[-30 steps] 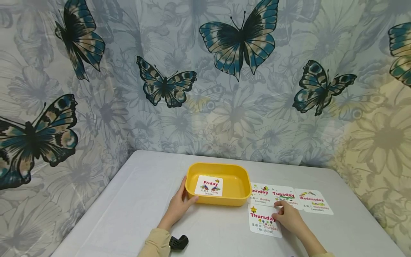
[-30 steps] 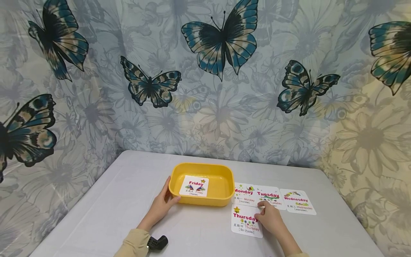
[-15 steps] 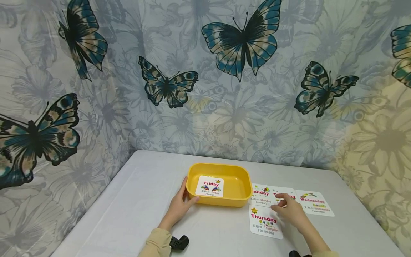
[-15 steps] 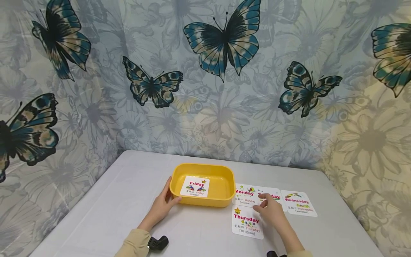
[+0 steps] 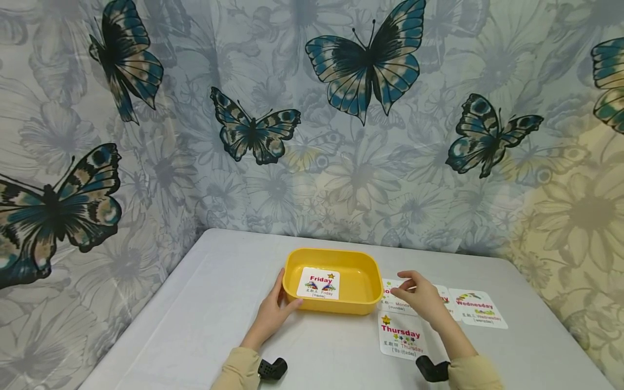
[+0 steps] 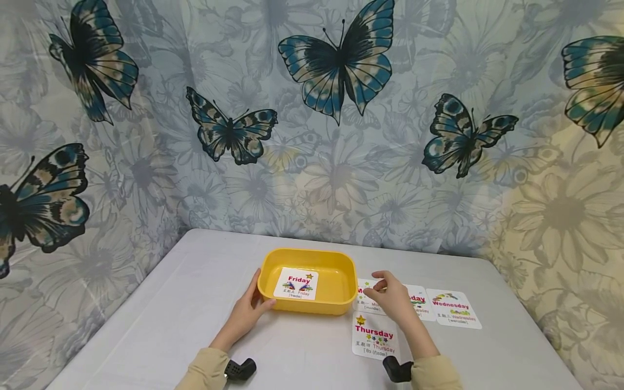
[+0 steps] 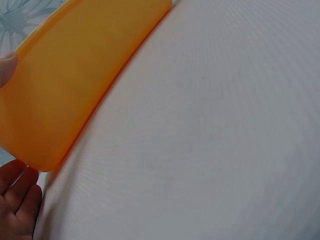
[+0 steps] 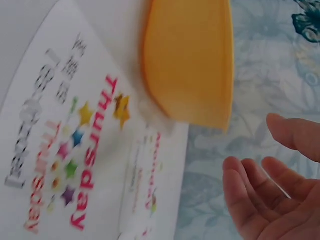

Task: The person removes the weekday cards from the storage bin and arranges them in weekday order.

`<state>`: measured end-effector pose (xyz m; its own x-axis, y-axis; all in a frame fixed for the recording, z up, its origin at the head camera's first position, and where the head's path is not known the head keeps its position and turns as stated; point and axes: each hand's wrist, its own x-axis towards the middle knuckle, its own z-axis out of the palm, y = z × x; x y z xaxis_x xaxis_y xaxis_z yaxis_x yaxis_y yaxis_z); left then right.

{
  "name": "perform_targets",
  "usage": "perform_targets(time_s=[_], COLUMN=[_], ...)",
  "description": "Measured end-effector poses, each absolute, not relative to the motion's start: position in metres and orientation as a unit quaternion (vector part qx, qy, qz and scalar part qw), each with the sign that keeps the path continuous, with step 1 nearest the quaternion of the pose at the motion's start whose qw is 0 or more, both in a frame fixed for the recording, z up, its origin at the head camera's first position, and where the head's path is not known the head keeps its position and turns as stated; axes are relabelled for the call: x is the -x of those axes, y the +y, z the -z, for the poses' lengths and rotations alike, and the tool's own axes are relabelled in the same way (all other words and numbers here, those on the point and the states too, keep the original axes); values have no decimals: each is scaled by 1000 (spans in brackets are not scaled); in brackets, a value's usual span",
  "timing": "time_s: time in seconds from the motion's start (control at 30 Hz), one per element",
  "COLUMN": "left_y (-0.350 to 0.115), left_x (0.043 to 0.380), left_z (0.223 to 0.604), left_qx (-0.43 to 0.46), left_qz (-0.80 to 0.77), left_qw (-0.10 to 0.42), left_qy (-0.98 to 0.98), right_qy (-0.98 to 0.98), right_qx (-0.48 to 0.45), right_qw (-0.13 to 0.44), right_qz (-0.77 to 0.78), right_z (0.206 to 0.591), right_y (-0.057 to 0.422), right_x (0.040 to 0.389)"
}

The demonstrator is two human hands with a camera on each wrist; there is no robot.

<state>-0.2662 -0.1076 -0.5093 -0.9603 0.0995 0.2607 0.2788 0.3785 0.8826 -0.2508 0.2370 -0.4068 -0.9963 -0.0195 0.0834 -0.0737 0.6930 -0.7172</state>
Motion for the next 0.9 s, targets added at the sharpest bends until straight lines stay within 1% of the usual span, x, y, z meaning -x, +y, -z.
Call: perform_targets(time_s=[0.23,0.43,0.9], left_y=[-108,-108,-107], left_x=[268,267,267], left_z=[510,510,512], left_qx=[117,119,123], left_qz=[546,546,540], left_qw=[84,88,100], left_qy=[-825,-825,-826], right_qy=[-907,-898,-891], right_qx=[-51,-73,-78], right_qw=[33,29,4], right_qz=[-417,-433,-447], right_z=[401,406,413], right_y=[210,189,155], right_x=[263,275,291])
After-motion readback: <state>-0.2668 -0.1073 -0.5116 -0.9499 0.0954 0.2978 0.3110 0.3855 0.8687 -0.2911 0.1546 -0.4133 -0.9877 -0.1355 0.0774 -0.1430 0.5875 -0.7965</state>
